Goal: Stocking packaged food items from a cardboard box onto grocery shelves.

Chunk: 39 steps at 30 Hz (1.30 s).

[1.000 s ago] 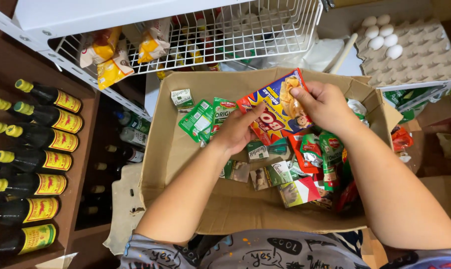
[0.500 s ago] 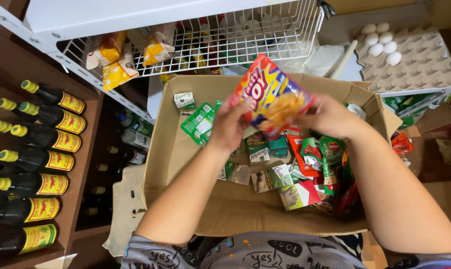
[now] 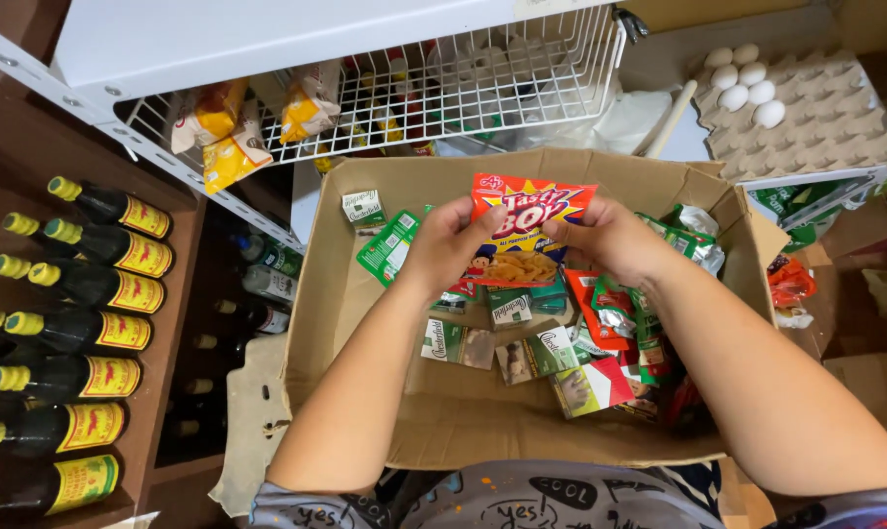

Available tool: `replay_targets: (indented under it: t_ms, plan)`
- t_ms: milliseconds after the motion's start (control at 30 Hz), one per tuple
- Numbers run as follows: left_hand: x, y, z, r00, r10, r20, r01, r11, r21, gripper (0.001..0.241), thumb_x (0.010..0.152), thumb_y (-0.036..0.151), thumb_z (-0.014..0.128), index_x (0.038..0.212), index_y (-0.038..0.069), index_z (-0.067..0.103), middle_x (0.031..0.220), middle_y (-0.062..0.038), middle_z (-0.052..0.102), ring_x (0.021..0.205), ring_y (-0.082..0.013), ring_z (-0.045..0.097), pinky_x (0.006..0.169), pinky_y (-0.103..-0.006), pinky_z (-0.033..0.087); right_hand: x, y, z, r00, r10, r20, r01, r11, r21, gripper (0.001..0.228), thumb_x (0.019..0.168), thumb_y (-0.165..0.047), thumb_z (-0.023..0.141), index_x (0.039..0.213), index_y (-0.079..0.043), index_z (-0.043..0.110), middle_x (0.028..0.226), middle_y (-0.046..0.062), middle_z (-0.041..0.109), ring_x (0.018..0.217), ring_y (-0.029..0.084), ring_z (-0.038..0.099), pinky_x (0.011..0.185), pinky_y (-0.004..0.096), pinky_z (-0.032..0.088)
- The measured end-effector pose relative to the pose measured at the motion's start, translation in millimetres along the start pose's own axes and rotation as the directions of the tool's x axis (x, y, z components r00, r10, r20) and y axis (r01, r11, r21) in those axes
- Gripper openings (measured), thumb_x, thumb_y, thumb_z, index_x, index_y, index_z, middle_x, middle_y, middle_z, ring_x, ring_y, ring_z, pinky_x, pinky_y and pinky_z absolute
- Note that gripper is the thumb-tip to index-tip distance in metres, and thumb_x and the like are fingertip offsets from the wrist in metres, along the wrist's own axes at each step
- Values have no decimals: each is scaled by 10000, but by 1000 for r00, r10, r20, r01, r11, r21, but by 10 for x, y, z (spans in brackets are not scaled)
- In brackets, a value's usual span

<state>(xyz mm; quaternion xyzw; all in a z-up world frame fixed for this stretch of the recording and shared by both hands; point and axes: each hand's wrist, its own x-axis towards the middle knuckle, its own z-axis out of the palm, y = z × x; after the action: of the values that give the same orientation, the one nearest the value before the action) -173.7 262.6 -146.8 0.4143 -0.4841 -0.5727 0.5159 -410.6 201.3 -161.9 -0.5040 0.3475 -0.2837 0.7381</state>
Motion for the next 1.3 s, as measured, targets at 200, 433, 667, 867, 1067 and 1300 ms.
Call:
replay_targets:
  t_ms: [200, 433, 667, 867, 1067, 1300]
  plan:
    - [13, -142, -110, 1000, 23, 1, -23, 996, 89, 427, 1050, 330, 673, 1191, -68, 738, 1095, -104, 760, 959, -96, 672, 863, -293, 573, -22, -41, 43, 998, 59, -13, -59, 998, 14, 255, 959, -154, 650, 1203, -94, 694, 1170, 39, 753, 1064, 162, 714, 937, 370, 597]
    - [-13, -61, -56, 997, -75, -16, 73, 992, -100, 511, 1038, 431, 579, 1219, -34, 692, 1096, -99, 766, 941, -120, 715, 843, -291, 591, 35, 75, -114, 998, 41, -41, -42, 999, -30, 242, 979, -165, 662, 1204, -83, 698, 1153, 46, 751, 1016, 158, 693, 878, 361, 563]
    - [-22, -106, 7, 997, -64, 39, 55, 979, 195, 339, 937, 254, 764, 1147, -11, 739, 1039, -62, 769, 889, -87, 685, 794, -276, 574, -7, -86, -32, 1000, -28, -13, 30, 975, 218, 225, 974, -179, 641, 1160, -65, 695, 1171, 50, 751, 1062, 143, 716, 966, 332, 587]
    - [-29, -143, 85, 998, -59, 22, 57, 995, 82, 323, 936, 235, 757, 1150, -5, 721, 1057, -46, 767, 919, -89, 703, 819, -277, 586, -10, -56, -27, 992, -76, -105, 87, 991, 103, 197, 976, -151, 665, 1127, -34, 714, 1108, 68, 762, 977, 145, 718, 903, 346, 594]
    - [-56, -183, 139, 1000, -15, 4, 15, 999, 32, 321, 955, 234, 745, 1162, -10, 709, 1079, -57, 760, 955, -98, 702, 851, -280, 583, -12, -22, -23, 975, -182, -126, 170, 981, -97, 129, 956, -100, 714, 1066, -34, 709, 1030, 53, 774, 907, 105, 703, 839, 294, 586]
    - [-46, -226, 164, 1000, -1, -8, 1, 998, -71, 291, 955, 204, 767, 1146, -11, 724, 1078, -68, 756, 941, -104, 701, 825, -288, 583, -72, -96, 71, 964, -225, -142, 188, 953, -236, 134, 899, -57, 762, 1014, -28, 699, 958, 35, 758, 845, 79, 694, 788, 283, 596]
